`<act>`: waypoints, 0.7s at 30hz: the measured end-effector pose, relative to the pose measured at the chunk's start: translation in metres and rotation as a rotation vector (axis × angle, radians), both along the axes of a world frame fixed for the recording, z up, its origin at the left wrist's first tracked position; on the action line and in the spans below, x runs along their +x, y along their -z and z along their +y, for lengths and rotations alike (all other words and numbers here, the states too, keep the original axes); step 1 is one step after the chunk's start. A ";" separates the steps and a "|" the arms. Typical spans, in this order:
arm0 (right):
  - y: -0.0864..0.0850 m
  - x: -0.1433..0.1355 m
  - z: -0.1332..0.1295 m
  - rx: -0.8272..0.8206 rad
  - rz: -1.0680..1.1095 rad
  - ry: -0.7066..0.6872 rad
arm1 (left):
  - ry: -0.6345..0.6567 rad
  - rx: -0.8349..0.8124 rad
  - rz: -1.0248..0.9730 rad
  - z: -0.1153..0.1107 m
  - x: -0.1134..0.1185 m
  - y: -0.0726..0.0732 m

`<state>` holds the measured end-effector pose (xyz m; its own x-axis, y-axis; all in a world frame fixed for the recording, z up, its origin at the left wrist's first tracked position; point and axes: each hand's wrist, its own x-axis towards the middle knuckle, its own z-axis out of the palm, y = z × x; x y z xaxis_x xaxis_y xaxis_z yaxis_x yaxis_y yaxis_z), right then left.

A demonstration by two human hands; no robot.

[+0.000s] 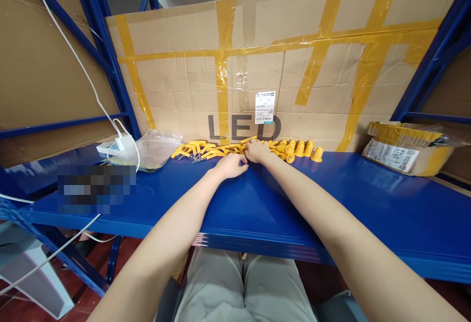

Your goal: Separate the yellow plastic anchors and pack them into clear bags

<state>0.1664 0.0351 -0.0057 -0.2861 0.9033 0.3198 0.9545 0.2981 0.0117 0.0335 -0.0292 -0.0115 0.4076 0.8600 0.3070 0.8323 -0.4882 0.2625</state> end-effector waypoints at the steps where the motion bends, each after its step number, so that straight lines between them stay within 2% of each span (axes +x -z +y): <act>1: 0.000 0.002 0.001 -0.008 0.028 -0.023 | 0.004 -0.004 -0.001 0.000 0.000 0.000; 5: -0.008 0.022 0.003 0.115 0.153 -0.147 | 0.013 -0.020 0.000 -0.001 0.000 -0.001; 8: -0.017 0.054 0.001 0.287 0.253 -0.133 | 0.019 -0.031 0.007 -0.002 0.001 -0.003; 11: -0.021 0.097 -0.006 0.407 0.316 0.008 | 0.017 -0.048 0.013 -0.002 0.001 -0.004; 15: -0.006 0.154 -0.022 0.480 0.422 0.266 | 0.018 -0.061 0.011 -0.001 0.001 -0.003; 17: 0.007 0.177 -0.027 0.437 0.455 0.355 | 0.024 -0.060 0.015 -0.001 0.001 -0.003; 21: 0.029 0.205 -0.029 0.217 0.546 0.532 | 0.035 -0.051 0.018 -0.002 0.000 -0.003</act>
